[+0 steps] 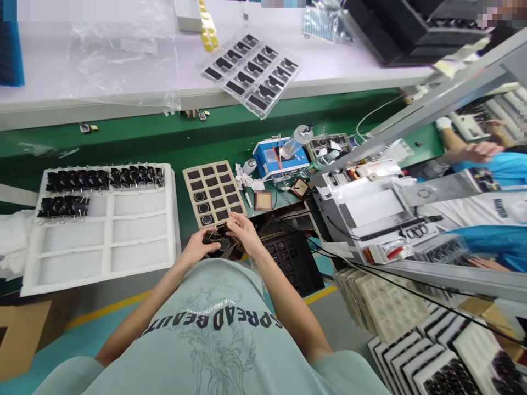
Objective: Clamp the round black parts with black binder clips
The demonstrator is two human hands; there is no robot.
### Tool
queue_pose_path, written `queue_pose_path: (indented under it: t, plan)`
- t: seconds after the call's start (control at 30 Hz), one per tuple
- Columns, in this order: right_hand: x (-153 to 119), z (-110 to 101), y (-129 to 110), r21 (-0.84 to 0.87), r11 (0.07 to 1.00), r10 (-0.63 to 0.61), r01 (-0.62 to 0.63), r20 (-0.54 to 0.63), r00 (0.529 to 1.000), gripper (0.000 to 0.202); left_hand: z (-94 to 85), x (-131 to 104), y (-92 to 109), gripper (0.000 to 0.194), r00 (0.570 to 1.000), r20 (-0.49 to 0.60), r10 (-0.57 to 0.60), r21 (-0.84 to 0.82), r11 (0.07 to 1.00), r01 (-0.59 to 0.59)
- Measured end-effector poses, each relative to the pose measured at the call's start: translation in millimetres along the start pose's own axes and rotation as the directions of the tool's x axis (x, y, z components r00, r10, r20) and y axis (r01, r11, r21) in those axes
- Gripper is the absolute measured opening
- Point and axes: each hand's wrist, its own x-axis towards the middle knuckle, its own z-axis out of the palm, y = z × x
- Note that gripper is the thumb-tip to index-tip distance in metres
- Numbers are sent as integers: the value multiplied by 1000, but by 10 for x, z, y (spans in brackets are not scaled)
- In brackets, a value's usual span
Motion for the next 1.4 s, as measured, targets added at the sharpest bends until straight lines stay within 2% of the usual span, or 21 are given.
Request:
queue_pose_path:
  t: [0.1,0.2,0.27,0.33,0.4,0.5,0.6,0.7,0.77,0.83,0.93,0.97,1.07,1.13,1.2,1.23,1.3,1.4]
  plan:
    - [-50,-17,-57,-218,976,57,-15,189,980,57,18,-19,-31,57,993,118,18,19,1000,-20]
    - [-94,31,-55,-361,927,-11,104,252,968,42,65,-47,-67,59,986,163,36,14,999,-38]
    - [-122,44,-43,-408,898,-76,165,226,971,38,90,-72,-107,56,984,179,-4,1,1000,4]
    - [-143,23,-28,-423,890,-105,168,169,980,38,85,-105,-160,52,975,210,-73,-16,997,78]
    - [-150,-20,11,-404,907,-79,117,109,991,40,26,-153,-220,53,969,209,-130,-61,987,146]
    - [-133,-65,177,-365,931,31,3,89,995,47,-168,-239,-308,60,970,107,-219,-189,953,237]
    - [-99,-58,458,-386,920,101,-68,64,993,62,-364,-252,-365,51,930,21,-366,-360,865,348]
    - [-99,-56,695,-336,941,55,-43,29,998,83,-342,-119,-363,33,863,116,-491,-520,711,474]
    - [-142,-94,769,-218,976,-5,22,75,997,90,-161,22,-334,20,811,225,-540,-555,613,562]
    - [-208,-177,793,-104,991,-70,79,88,994,85,107,171,-300,13,768,325,-552,-536,561,630]
    - [-283,-401,814,-14,994,-105,105,-45,993,65,532,394,-267,11,707,453,-543,-444,550,707]
    - [-288,-502,824,-10,996,-93,93,-110,990,60,661,473,-267,11,684,463,-564,-412,546,729]
    - [-222,-860,840,-180,983,-40,-15,-299,953,48,1006,745,-316,7,648,380,-660,-414,505,758]
    - [-132,-1110,824,-389,908,-27,-155,-423,906,40,1215,956,-387,20,639,313,-703,-464,474,749]
    - [-48,-1334,799,-517,809,-44,-280,-528,848,39,1408,1174,-477,25,635,270,-724,-502,458,734]
    - [-18,-1429,790,-531,788,-56,-312,-566,822,42,1495,1278,-524,24,634,245,-734,-522,451,724]
    - [2,-1584,788,-481,824,-67,-298,-606,792,50,1643,1465,-613,18,631,195,-751,-566,439,697]
    - [-46,-1742,802,-263,952,-29,-157,-587,809,52,1782,1652,-717,10,627,147,-765,-625,420,658]
